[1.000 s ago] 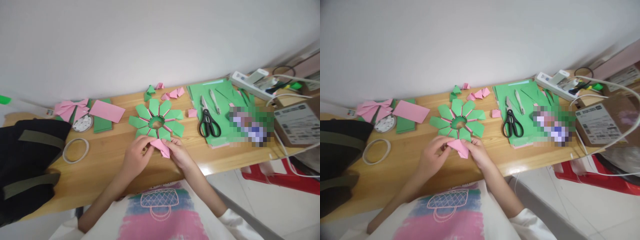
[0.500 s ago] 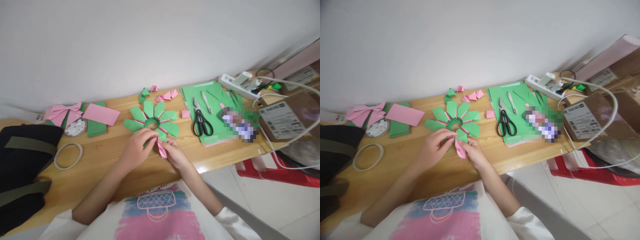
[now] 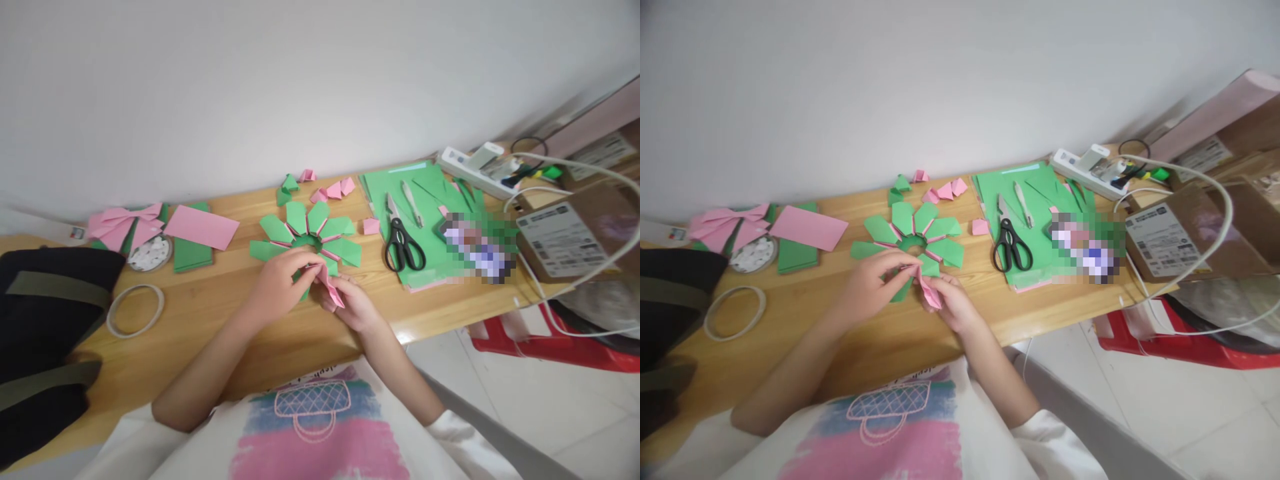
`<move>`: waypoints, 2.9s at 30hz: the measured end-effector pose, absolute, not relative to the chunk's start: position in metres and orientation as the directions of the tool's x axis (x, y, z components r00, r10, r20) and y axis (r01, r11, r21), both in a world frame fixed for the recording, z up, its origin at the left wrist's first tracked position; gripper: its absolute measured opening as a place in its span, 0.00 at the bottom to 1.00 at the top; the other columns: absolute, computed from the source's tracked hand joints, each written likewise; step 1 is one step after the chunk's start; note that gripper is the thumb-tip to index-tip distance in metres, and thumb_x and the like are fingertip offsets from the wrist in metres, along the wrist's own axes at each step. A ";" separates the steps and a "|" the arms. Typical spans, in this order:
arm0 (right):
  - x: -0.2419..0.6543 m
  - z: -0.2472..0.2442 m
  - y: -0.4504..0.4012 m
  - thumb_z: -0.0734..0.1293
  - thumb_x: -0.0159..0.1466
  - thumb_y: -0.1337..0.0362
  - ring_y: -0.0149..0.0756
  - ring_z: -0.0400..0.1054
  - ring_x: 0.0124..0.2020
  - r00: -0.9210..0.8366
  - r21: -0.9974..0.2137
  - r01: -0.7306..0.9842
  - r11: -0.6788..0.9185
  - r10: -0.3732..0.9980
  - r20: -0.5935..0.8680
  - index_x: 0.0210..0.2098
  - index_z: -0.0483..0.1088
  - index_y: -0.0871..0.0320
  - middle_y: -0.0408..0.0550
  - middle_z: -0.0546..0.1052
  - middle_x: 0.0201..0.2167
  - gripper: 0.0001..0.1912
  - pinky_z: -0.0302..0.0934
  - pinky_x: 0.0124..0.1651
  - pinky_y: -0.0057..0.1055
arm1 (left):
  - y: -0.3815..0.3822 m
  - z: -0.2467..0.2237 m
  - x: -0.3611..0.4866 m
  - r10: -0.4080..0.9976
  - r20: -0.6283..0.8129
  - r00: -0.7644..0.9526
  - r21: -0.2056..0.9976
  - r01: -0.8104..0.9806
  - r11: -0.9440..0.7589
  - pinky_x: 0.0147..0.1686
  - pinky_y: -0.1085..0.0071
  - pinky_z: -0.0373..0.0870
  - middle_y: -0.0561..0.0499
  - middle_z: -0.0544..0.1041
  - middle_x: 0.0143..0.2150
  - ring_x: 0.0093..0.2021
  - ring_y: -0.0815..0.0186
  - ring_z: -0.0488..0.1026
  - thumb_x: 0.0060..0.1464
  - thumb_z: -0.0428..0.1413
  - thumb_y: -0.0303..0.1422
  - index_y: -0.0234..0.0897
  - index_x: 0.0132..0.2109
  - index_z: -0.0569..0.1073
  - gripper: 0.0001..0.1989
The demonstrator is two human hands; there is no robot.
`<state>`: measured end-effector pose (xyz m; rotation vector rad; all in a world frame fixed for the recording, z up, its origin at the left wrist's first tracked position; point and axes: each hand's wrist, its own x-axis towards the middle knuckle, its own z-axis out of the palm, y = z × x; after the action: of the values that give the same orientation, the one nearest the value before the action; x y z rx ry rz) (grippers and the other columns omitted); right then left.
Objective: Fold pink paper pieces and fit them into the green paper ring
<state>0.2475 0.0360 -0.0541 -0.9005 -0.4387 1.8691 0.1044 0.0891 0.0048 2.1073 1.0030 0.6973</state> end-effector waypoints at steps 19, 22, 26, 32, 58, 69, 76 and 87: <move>0.250 -0.057 0.037 0.72 0.51 0.56 0.25 0.49 0.16 -0.282 -0.569 -0.675 -0.471 0.876 -0.390 0.23 0.71 0.59 0.36 0.60 0.11 0.13 0.46 0.21 0.27 | 0.088 -0.002 0.105 0.879 0.114 0.462 0.839 0.429 -0.335 0.30 0.73 0.68 0.51 0.81 0.34 0.33 0.67 0.75 0.56 0.53 0.30 0.38 0.37 0.77 0.08; 0.250 -0.058 0.037 0.73 0.50 0.55 0.24 0.51 0.15 -0.274 -0.568 -0.674 -0.473 0.874 -0.402 0.18 0.69 0.59 0.37 0.61 0.11 0.16 0.46 0.20 0.27 | 0.084 -0.001 0.099 0.889 0.091 0.449 0.842 0.441 -0.309 0.28 0.73 0.68 0.50 0.80 0.35 0.32 0.67 0.74 0.55 0.53 0.30 0.38 0.37 0.77 0.08; 0.251 -0.061 0.036 0.75 0.49 0.54 0.25 0.55 0.16 -0.244 -0.571 -0.666 -0.480 0.863 -0.442 0.19 0.69 0.59 0.39 0.67 0.14 0.16 0.50 0.20 0.26 | 0.075 0.000 0.089 0.900 0.037 0.435 0.852 0.456 -0.255 0.27 0.75 0.67 0.52 0.77 0.34 0.30 0.69 0.73 0.53 0.53 0.27 0.38 0.36 0.77 0.07; 0.250 -0.061 0.035 0.77 0.45 0.53 0.25 0.55 0.16 -0.208 -0.587 -0.649 -0.485 0.854 -0.476 0.18 0.69 0.59 0.39 0.68 0.15 0.18 0.51 0.19 0.26 | 0.063 -0.005 0.080 0.906 -0.084 0.415 0.850 0.504 -0.152 0.29 0.76 0.66 0.52 0.77 0.32 0.31 0.70 0.72 0.54 0.54 0.31 0.37 0.37 0.77 0.07; 0.317 0.009 0.051 0.60 0.66 0.60 0.38 0.75 0.38 0.135 -0.624 0.755 -0.201 0.979 -0.153 0.42 0.75 0.56 0.50 0.81 0.40 0.13 0.63 0.39 0.31 | 0.071 -0.024 0.017 0.987 -0.106 0.118 0.879 0.476 0.038 0.35 0.69 0.70 0.48 0.80 0.33 0.34 0.62 0.76 0.49 0.53 0.37 0.37 0.33 0.75 0.09; 0.331 -0.031 0.116 0.65 0.60 0.63 0.46 0.74 0.41 0.443 -0.418 0.799 -0.433 0.893 -0.078 0.49 0.71 0.62 0.55 0.80 0.37 0.18 0.61 0.37 0.34 | 0.092 -0.019 0.008 0.955 -0.072 0.287 0.805 0.582 -0.114 0.35 0.67 0.72 0.47 0.81 0.35 0.35 0.61 0.76 0.49 0.51 0.38 0.38 0.35 0.77 0.12; 0.332 -0.033 0.086 0.64 0.62 0.66 0.39 0.72 0.43 0.250 -0.449 0.866 -0.221 0.968 0.005 0.50 0.71 0.61 0.54 0.77 0.44 0.17 0.62 0.47 0.33 | 0.081 -0.001 -0.002 0.982 0.049 0.183 0.746 0.646 -0.158 0.36 0.68 0.72 0.47 0.79 0.38 0.36 0.62 0.74 0.52 0.54 0.42 0.39 0.37 0.76 0.13; 0.319 -0.040 0.035 0.57 0.60 0.78 0.38 0.72 0.42 0.111 -0.528 0.848 -0.041 0.989 0.102 0.44 0.72 0.61 0.55 0.74 0.43 0.18 0.67 0.46 0.35 | 0.036 0.020 0.034 0.970 0.173 0.170 0.802 0.548 -0.239 0.38 0.71 0.71 0.51 0.78 0.39 0.37 0.65 0.73 0.55 0.55 0.37 0.40 0.37 0.76 0.07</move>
<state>0.3187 0.0355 -0.0398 -1.9343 -1.7814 0.4028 0.0341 0.0364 0.0197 1.8686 1.4317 0.9364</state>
